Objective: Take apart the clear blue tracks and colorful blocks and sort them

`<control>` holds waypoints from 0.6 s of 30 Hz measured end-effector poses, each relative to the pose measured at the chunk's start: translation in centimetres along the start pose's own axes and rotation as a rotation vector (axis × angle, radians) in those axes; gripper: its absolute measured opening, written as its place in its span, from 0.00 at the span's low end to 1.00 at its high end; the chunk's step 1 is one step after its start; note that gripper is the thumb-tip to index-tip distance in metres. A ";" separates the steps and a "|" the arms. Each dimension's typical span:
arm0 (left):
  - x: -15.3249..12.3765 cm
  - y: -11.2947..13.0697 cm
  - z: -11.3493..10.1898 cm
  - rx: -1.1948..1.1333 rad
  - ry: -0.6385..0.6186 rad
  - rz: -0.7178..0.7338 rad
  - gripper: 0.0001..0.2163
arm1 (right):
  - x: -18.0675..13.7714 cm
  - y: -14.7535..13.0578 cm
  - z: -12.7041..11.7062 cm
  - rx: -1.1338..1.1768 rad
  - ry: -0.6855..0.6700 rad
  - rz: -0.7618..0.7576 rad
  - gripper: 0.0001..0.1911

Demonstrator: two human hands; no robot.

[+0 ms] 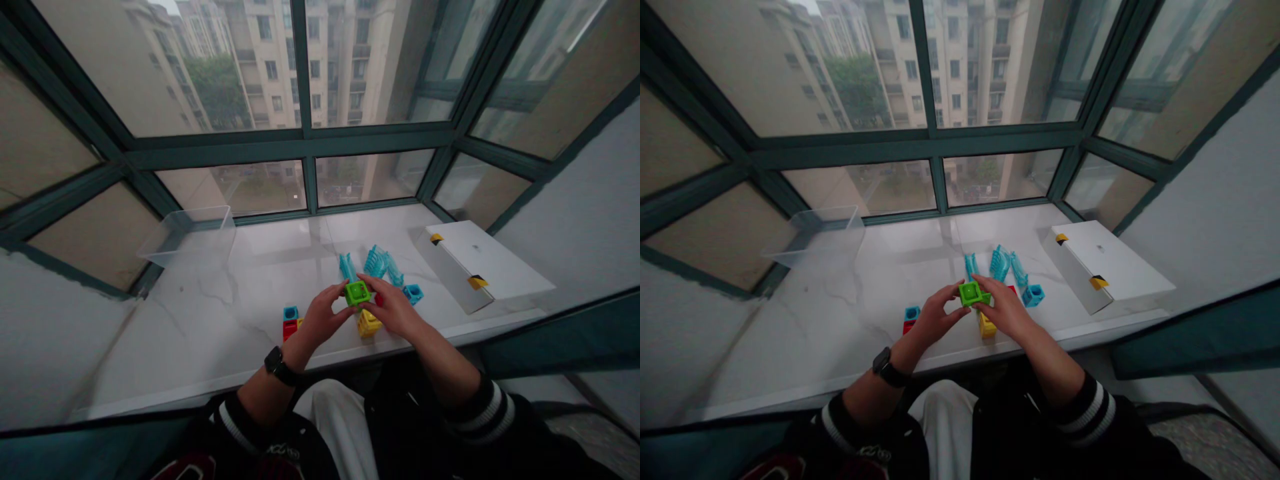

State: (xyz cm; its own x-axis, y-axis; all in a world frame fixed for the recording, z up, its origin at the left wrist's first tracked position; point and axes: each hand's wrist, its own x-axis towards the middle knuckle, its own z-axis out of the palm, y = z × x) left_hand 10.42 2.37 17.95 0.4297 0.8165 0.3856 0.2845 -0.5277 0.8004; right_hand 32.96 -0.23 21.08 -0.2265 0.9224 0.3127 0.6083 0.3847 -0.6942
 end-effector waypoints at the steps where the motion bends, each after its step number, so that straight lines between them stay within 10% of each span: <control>1: 0.5 -0.2 0.3 -0.005 -0.024 -0.015 0.31 | 0.0 0.5 -0.4 -0.014 0.000 0.014 0.36; 8: 2.8 -4.6 3.6 0.053 -0.041 -0.237 0.29 | -0.2 4.2 -2.5 -0.035 0.210 0.122 0.35; 18: 3.7 -5.4 5.8 0.170 -0.145 -0.295 0.23 | 1.1 6.8 -1.2 -0.121 0.110 0.135 0.33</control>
State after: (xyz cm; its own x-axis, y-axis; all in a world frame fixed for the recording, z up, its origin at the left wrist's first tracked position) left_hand 15.39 6.87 12.40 0.4217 0.9040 0.0708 0.5472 -0.3160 0.7751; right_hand 37.80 3.34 17.44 -0.0567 0.9535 0.2959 0.7161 0.2454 -0.6534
